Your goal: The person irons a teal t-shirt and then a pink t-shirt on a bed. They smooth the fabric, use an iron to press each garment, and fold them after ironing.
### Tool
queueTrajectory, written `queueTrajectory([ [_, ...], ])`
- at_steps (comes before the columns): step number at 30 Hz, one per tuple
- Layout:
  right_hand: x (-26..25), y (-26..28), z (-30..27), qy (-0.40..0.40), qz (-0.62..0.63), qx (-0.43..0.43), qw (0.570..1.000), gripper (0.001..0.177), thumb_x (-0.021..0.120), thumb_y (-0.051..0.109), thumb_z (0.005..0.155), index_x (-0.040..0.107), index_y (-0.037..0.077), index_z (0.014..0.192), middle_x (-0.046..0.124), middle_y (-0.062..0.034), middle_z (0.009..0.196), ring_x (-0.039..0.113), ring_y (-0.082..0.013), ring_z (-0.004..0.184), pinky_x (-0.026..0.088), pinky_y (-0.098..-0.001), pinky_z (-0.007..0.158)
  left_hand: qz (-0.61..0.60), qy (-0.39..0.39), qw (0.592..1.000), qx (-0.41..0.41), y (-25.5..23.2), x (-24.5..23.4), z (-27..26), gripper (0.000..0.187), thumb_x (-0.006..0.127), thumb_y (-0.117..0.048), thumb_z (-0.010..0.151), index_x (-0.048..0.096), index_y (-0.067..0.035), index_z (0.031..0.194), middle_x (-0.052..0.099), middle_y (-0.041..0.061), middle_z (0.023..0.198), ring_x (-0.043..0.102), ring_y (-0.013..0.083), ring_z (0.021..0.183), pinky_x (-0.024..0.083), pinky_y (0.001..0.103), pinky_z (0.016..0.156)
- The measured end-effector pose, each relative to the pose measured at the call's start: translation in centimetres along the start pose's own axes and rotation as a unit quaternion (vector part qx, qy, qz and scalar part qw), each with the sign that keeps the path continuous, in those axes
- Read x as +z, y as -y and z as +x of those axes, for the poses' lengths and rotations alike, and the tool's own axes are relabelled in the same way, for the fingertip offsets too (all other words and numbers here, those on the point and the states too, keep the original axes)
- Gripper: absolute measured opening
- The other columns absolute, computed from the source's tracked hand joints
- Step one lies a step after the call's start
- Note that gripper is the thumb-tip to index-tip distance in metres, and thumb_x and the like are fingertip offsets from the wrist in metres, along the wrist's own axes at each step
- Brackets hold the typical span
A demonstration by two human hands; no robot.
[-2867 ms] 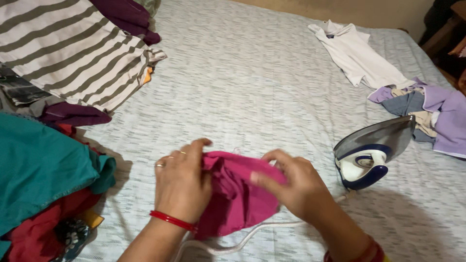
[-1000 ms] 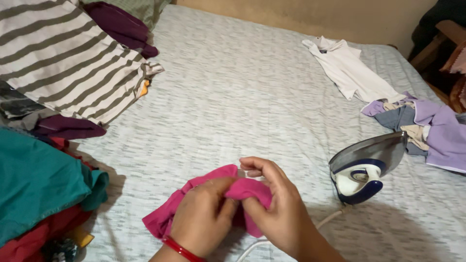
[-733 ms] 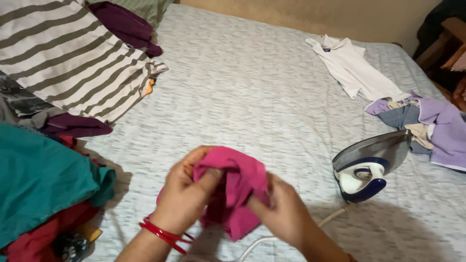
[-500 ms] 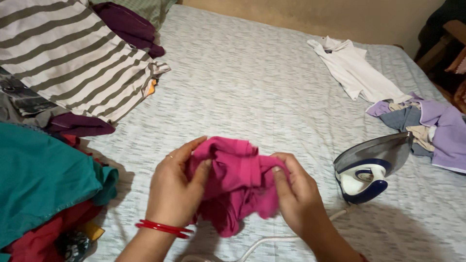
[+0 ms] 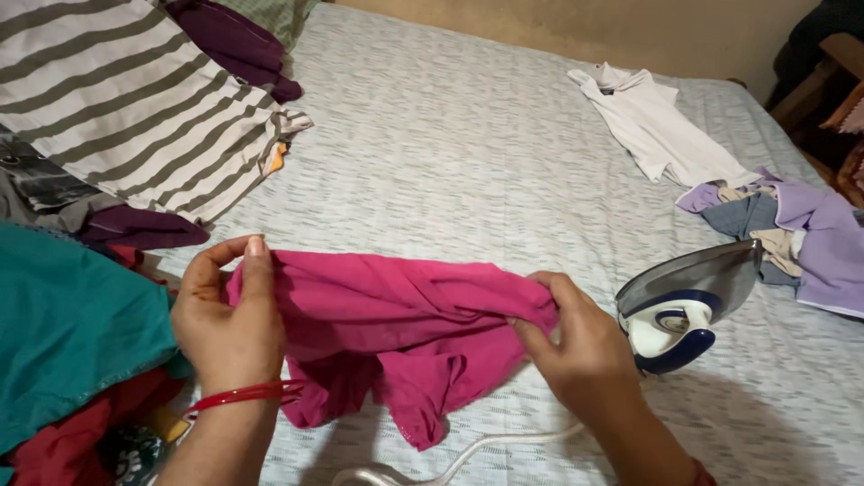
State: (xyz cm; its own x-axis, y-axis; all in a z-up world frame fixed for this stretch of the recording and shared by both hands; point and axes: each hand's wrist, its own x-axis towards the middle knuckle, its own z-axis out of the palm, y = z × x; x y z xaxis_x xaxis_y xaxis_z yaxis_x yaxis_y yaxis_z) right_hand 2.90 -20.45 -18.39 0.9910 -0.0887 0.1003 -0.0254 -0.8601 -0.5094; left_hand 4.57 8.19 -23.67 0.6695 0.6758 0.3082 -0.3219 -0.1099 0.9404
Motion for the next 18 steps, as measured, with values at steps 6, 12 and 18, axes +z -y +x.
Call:
queueTrajectory([
  [6, 0.9, 1.0, -0.4, 0.029, 0.276, -0.05, 0.959, 0.039, 0.073, 0.019, 0.088, 0.07, 0.007, 0.125, 0.081, -0.0091, 0.094, 0.073, -0.0135, 0.085, 0.06, -0.0304, 0.075, 0.304, 0.119, 0.932, 0.156, -0.5, 1.4, -3.2, 0.071, 0.08, -0.007, 0.065, 0.066, -0.014, 0.134, 0.05, 0.03, 0.136, 0.046, 0.0401, 0.124, 0.044, 0.049, 0.099],
  [12, 2.1, 2.0, -1.7, 0.021, 0.264, -0.144, 0.954, 0.043, 0.072, 0.017, 0.091, 0.064, 0.005, 0.132, 0.078, -0.0076, 0.113, 0.071, -0.012, 0.104, 0.056, -0.0276, 0.092, 0.171, 0.402, 0.883, 0.174, -2.2, 3.1, -7.9, 0.077, 0.078, -0.017, 0.075, 0.055, -0.01, 0.148, 0.064, 0.016, 0.134, 0.055, 0.0348, 0.128, 0.04, 0.051, 0.102],
  [18, 3.2, 1.6, -2.3, 0.104, 0.342, -0.168, 0.919, 0.09, 0.085, 0.02, 0.078, 0.037, 0.011, 0.153, 0.063, -0.0094, 0.134, 0.067, -0.0134, 0.115, 0.059, -0.0292, 0.093, 0.08, 0.347, 0.933, 0.055, -1.2, 3.2, -7.3, 0.047, 0.061, -0.003, 0.079, 0.07, -0.006, 0.125, 0.077, 0.013, 0.11, 0.073, 0.0255, 0.101, 0.058, 0.035, 0.087],
])
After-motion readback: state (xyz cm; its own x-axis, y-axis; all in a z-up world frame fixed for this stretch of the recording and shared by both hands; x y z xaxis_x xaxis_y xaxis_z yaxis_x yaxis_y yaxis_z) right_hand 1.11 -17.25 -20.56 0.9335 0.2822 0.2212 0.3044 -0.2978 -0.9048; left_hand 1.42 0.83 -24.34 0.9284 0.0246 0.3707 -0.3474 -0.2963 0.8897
